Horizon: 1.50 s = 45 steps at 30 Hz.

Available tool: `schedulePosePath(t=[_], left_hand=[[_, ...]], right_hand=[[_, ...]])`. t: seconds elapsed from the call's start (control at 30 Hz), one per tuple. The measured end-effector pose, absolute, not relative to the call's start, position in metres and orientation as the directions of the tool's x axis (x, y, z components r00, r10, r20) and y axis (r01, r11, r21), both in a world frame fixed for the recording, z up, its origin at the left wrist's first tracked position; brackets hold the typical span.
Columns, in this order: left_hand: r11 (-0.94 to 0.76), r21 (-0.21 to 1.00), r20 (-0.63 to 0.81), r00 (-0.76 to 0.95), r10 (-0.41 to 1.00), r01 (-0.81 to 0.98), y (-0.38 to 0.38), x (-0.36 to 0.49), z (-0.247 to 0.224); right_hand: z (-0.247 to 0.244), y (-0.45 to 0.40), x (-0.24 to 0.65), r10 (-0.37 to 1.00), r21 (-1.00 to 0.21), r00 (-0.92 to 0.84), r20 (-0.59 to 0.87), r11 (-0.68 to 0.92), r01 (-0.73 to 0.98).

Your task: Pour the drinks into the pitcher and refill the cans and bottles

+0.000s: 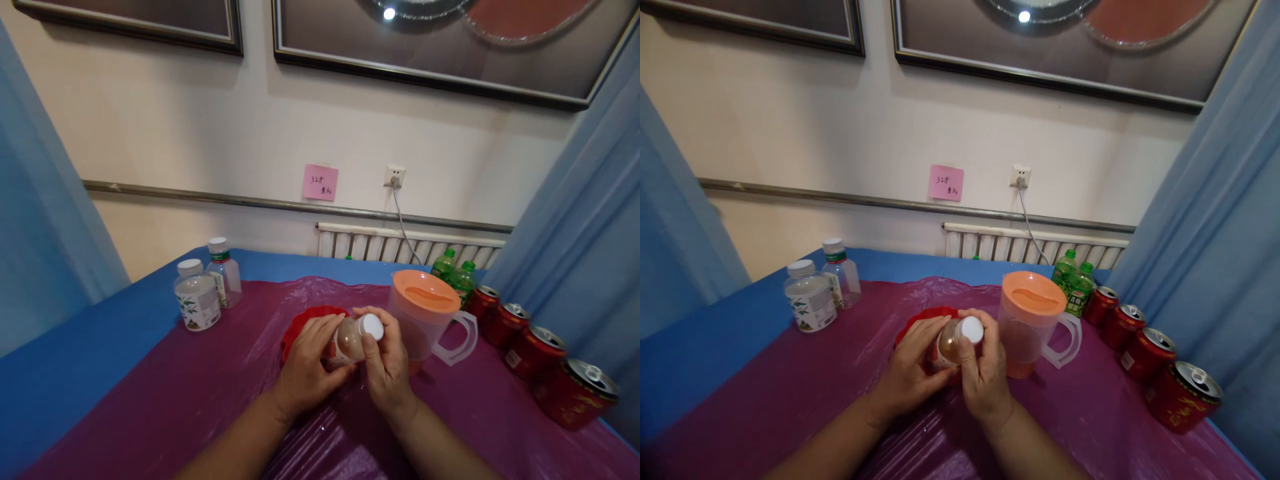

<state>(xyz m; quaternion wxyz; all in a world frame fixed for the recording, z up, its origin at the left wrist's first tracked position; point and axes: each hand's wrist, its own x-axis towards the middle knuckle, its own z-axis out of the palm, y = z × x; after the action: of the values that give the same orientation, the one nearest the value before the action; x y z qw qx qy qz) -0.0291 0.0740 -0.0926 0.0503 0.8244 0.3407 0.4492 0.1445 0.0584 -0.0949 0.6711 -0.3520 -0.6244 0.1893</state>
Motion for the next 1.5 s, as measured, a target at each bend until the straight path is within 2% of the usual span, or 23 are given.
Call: schedulePosePath(t=[0.5, 0.63, 0.8, 1.07, 1.17, 1.3, 1.5], left_hand=[[-0.761, 0.407, 0.699, 0.364, 0.615, 0.505, 0.073, -0.029, -0.091], [-0.772, 0.393, 0.715, 0.361, 0.598, 0.5, 0.074, -0.03, -0.092], [-0.765, 0.387, 0.729, 0.337, 0.595, 0.515, 0.076, -0.032, -0.093], [-0.772, 0.4, 0.722, 0.35, 0.597, 0.493, 0.075, -0.03, -0.091], [-0.776, 0.393, 0.725, 0.352, 0.592, 0.494, 0.076, -0.03, -0.091], [-0.771, 0.388, 0.728, 0.344, 0.592, 0.506, 0.077, -0.031, -0.089], [-0.78, 0.398, 0.719, 0.364, 0.592, 0.483, 0.078, -0.032, -0.09]], right_hand=[[-0.098, 0.063, 0.139, 0.739, -0.765, 0.219, 0.637, 0.641, 0.063], [-0.093, 0.054, 0.14, 0.753, -0.769, 0.157, 0.64, 0.631, 0.107], [-0.092, 0.048, 0.143, 0.718, -0.718, 0.069, 0.693, 0.679, 0.153], [-0.097, 0.058, 0.138, 0.722, -0.742, 0.205, 0.661, 0.67, 0.03], [-0.093, 0.054, 0.139, 0.737, -0.747, 0.162, 0.656, 0.665, -0.001], [-0.094, 0.053, 0.142, 0.712, -0.717, 0.081, 0.697, 0.692, 0.086], [-0.101, 0.061, 0.138, 0.706, -0.724, 0.189, 0.683, 0.689, 0.039]])
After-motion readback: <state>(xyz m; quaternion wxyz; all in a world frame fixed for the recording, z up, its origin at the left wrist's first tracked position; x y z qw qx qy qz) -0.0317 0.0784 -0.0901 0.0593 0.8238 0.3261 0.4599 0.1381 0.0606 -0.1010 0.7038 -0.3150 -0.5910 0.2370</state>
